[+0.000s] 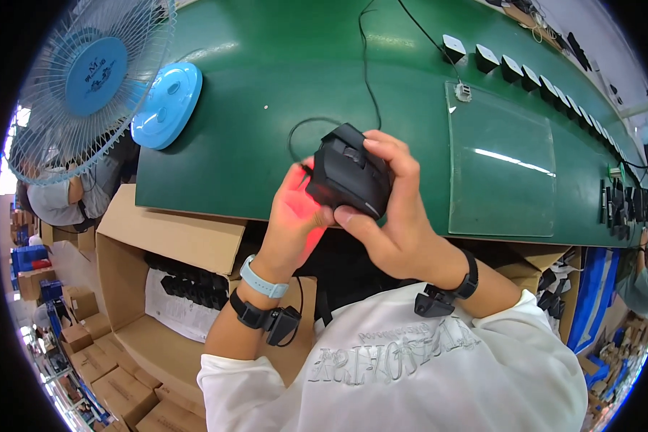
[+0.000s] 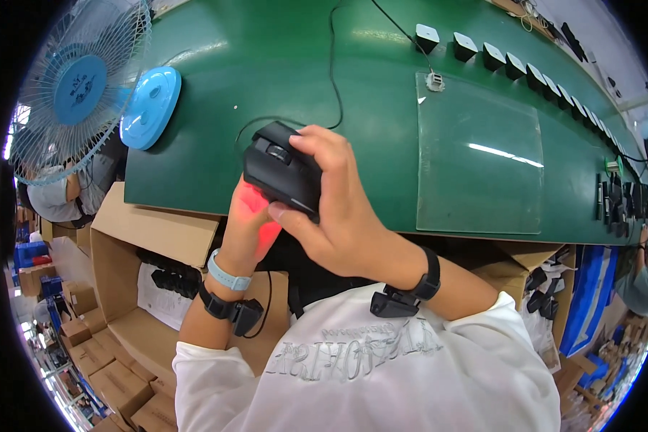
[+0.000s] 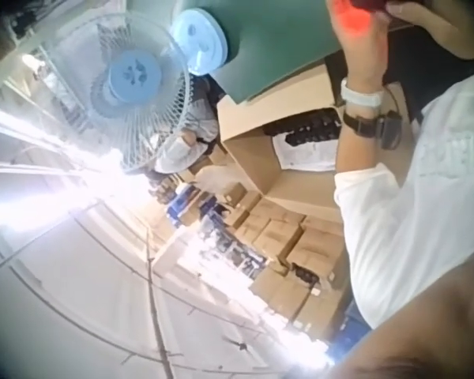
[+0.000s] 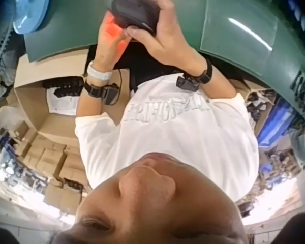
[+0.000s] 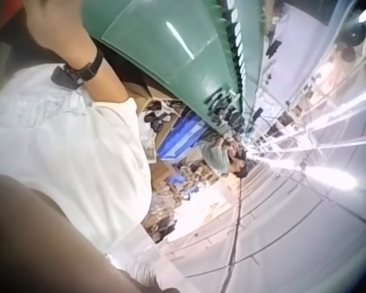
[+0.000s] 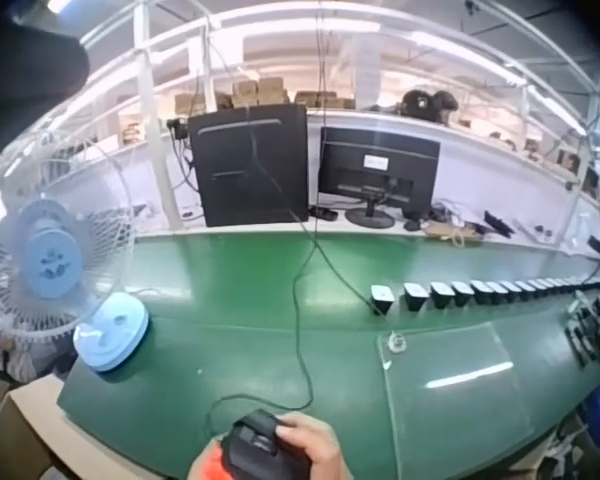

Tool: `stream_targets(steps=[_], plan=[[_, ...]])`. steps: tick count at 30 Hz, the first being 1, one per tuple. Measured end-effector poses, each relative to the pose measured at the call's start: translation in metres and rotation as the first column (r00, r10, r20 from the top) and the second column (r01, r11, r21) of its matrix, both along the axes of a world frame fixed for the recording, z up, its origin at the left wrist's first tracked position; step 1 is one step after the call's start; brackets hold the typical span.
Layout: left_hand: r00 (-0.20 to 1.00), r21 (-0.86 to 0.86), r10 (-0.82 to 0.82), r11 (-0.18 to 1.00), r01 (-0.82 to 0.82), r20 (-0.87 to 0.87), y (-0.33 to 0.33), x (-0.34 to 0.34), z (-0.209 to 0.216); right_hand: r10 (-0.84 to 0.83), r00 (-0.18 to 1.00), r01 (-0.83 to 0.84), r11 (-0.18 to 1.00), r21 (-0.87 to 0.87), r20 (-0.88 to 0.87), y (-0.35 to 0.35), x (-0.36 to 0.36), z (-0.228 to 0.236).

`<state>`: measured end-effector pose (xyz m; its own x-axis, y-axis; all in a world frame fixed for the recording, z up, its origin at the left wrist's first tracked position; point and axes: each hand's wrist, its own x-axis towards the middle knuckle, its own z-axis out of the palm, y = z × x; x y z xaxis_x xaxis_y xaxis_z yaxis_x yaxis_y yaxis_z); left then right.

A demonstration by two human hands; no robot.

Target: Testing the optical sensor and functionality of computer mice at a quality control station.

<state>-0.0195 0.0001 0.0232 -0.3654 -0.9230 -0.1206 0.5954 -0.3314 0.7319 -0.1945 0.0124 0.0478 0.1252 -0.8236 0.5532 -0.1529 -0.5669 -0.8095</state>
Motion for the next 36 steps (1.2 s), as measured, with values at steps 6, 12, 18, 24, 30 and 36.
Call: stream_targets(steps=[6, 12, 18, 24, 30, 36], plan=[[0.975, 0.140, 0.073, 0.989, -0.043, -0.210, -0.016, 0.023, -0.004, 0.073, 0.889, -0.031, 0.995, 0.100, -0.451, -0.012, -0.046, 0.009], [0.956, 0.046, 0.199, 0.976, -0.214, 0.217, -0.008, 0.012, -0.002, -0.015, 0.731, 0.155, 0.977, 0.145, -0.682, -0.006, -0.075, -0.013], [0.973, -0.016, 0.174, 0.985, -0.174, 0.153, -0.003, 0.011, 0.005, -0.029, 0.718, 0.170, 0.976, 0.135, -0.695, -0.007, -0.077, -0.012], [0.992, -0.046, 0.089, 0.995, -0.085, 0.088, 0.001, 0.012, 0.012, -0.270, 0.748, 0.204, 0.963, -0.177, -0.606, -0.001, -0.056, -0.001], [0.996, -0.047, 0.060, 0.997, -0.057, 0.067, 0.001, 0.009, 0.013, 0.131, 0.869, -0.162, 0.986, -0.025, -0.477, 0.016, -0.018, -0.019], [1.000, -0.031, 0.028, 0.999, -0.028, -0.004, -0.002, 0.013, 0.007, 0.276, 0.864, -0.239, 0.961, 0.141, -0.422, 0.012, -0.011, -0.039]])
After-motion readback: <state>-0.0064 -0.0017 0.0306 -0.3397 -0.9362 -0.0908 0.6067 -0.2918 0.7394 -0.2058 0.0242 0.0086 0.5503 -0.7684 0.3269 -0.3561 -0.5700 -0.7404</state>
